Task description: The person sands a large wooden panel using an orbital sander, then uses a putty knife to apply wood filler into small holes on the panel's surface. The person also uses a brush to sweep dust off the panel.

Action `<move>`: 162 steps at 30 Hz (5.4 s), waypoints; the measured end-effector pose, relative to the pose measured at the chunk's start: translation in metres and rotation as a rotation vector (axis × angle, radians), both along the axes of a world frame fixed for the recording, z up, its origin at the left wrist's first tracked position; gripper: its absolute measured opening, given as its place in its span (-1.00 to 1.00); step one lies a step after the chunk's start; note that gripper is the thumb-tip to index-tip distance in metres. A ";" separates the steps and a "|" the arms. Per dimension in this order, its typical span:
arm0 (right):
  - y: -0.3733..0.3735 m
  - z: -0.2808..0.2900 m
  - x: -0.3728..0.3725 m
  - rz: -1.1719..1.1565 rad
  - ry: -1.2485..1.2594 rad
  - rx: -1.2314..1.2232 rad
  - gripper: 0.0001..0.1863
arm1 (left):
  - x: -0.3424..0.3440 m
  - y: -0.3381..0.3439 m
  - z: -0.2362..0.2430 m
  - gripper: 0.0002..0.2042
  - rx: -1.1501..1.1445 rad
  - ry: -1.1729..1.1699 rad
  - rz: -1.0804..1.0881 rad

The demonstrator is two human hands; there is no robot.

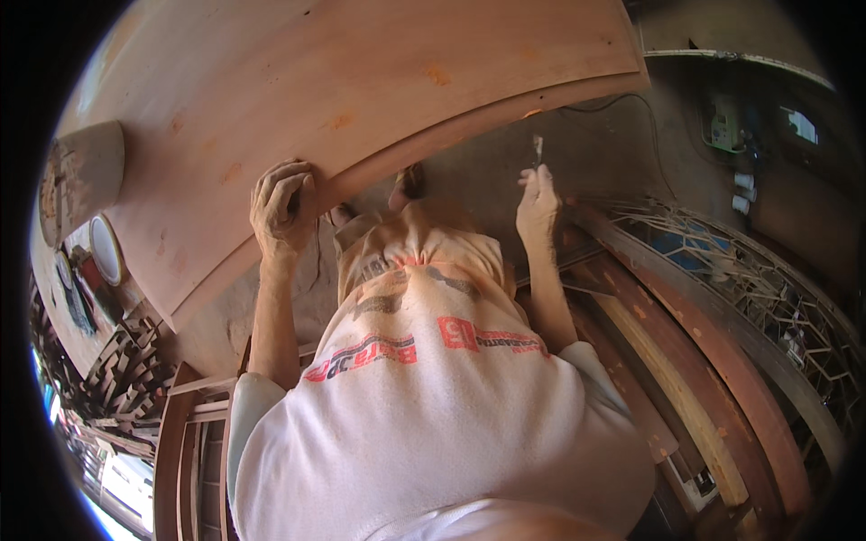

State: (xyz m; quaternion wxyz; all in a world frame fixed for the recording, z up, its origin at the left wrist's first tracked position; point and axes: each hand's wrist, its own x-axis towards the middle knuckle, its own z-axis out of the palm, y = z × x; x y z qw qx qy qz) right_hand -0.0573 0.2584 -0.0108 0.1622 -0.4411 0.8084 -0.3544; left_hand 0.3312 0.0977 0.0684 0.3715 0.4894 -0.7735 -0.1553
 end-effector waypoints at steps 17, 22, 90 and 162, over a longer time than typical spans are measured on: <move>-0.064 0.074 0.001 0.029 -0.217 0.027 -0.69 | 0.009 0.010 -0.004 -0.91 -0.005 0.001 -0.015; -0.068 0.073 -0.008 0.044 -0.199 0.031 -0.72 | 0.006 0.010 -0.001 -0.90 0.000 0.013 -0.011; -0.101 0.170 -0.027 0.467 0.547 0.638 -0.59 | -0.001 0.012 0.005 -0.90 0.023 0.007 0.042; -0.105 0.059 -0.150 0.028 0.239 -0.048 -0.53 | -0.039 0.005 0.002 -0.92 0.091 -0.056 0.319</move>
